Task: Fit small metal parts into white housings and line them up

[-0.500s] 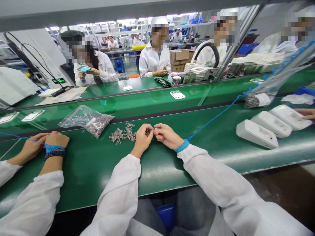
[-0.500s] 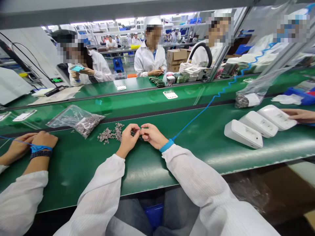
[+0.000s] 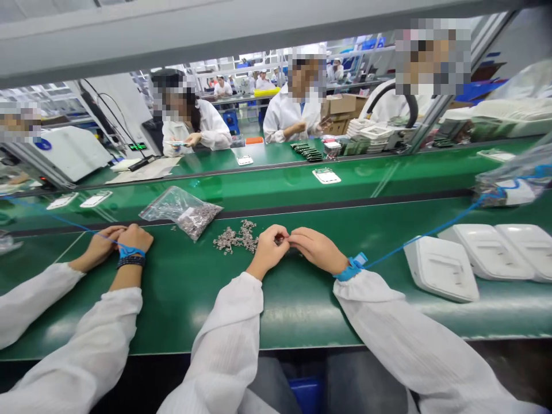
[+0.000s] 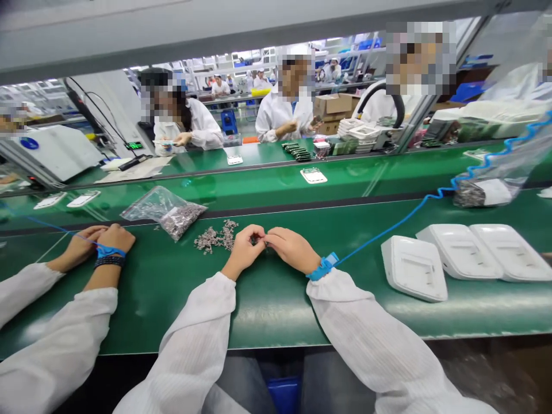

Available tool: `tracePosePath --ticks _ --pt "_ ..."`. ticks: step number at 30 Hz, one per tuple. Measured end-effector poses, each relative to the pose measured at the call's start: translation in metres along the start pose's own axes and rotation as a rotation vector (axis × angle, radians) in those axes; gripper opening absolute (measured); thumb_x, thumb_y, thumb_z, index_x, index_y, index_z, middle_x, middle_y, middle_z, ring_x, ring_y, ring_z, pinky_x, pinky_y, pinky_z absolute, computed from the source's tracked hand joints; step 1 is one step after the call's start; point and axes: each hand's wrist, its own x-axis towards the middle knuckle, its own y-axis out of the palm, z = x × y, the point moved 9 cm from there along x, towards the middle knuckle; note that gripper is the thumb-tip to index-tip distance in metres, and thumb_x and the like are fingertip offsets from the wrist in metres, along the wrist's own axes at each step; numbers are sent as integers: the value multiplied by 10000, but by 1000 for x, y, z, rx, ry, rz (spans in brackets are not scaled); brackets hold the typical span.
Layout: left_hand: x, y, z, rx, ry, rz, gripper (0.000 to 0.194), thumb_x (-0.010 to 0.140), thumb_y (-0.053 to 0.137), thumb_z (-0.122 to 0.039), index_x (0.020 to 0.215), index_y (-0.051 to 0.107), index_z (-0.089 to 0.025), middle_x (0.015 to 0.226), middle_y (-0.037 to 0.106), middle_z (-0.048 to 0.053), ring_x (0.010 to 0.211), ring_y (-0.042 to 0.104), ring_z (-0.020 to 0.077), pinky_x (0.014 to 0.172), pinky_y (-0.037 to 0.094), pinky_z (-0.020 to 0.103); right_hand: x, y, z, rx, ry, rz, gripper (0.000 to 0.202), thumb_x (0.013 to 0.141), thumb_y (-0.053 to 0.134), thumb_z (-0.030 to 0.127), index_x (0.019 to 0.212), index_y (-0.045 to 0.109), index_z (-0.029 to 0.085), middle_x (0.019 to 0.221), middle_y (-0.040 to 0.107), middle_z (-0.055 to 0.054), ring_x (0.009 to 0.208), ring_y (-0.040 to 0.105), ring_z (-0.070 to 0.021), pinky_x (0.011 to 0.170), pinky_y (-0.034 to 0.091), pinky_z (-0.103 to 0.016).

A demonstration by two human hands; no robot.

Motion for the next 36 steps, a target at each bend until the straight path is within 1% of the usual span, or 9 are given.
tracePosePath --ticks 4,10,15,18,20,24,27,31,36 --pt "-1 9 2 -17 -27 89 109 748 542 -86 811 600 -154 813 593 0 694 515 70 654 413 193 -3 2 -8 -6 36 -24 233 1021 417 206 947 638 198 953 658 -86 877 601 -192 773 494 -334" --pt "-2 3 -10 264 187 -15 108 836 536 -65 842 571 -167 895 605 23 820 559 103 752 468 223 -14 12 -53 608 672 -183 269 937 585 447 872 517 195 817 657 -44 651 604 -140 593 488 -267" --pt "-1 -1 1 483 255 -50 160 917 474 -87 922 614 -164 1024 642 84 1014 591 178 922 483 336 -23 -4 -46 748 778 -230 365 836 708 492 943 539 186 885 701 -64 654 642 -143 588 509 -256" --pt "0 -8 2 535 228 -103 209 911 486 -104 1053 632 -151 1197 624 140 1155 557 249 1001 435 432 -49 -36 -46 588 797 -151 416 813 713 508 1045 618 177 822 698 -53 613 645 -166 593 527 -296" --pt "-1 -12 -3 603 216 -159 243 919 503 -142 1128 626 -155 1270 605 149 1212 520 280 1017 398 463 -78 -72 -55 376 832 -130 403 796 702 517 1008 683 175 813 707 -64 636 667 -190 645 543 -329" --pt "-6 -13 -17 652 213 -223 227 920 461 -127 1059 635 -171 1169 649 119 1118 522 265 918 374 422 -146 -156 -75 -77 948 -113 304 747 683 502 817 729 209 784 725 -72 707 687 -239 715 541 -373" --pt "-11 -11 -20 585 202 -223 257 874 435 -62 1007 622 -176 1115 658 111 1069 519 257 861 345 398 -185 -192 -79 -296 1018 -49 206 707 703 427 710 723 221 845 747 -74 758 690 -254 770 531 -389" --pt "-22 -11 -27 530 212 -264 252 835 429 -36 948 600 -184 1060 653 103 1028 514 249 849 329 388 -198 -181 -66 -381 1037 42 145 723 686 347 685 718 211 774 735 -67 749 688 -265 713 494 -373" --pt "-39 10 -40 532 248 -168 76 878 539 -177 934 589 -180 1027 649 97 1022 514 240 863 328 393 -151 -125 -32 -359 921 34 158 801 636 308 715 690 187 733 709 -83 718 673 -257 646 452 -337"
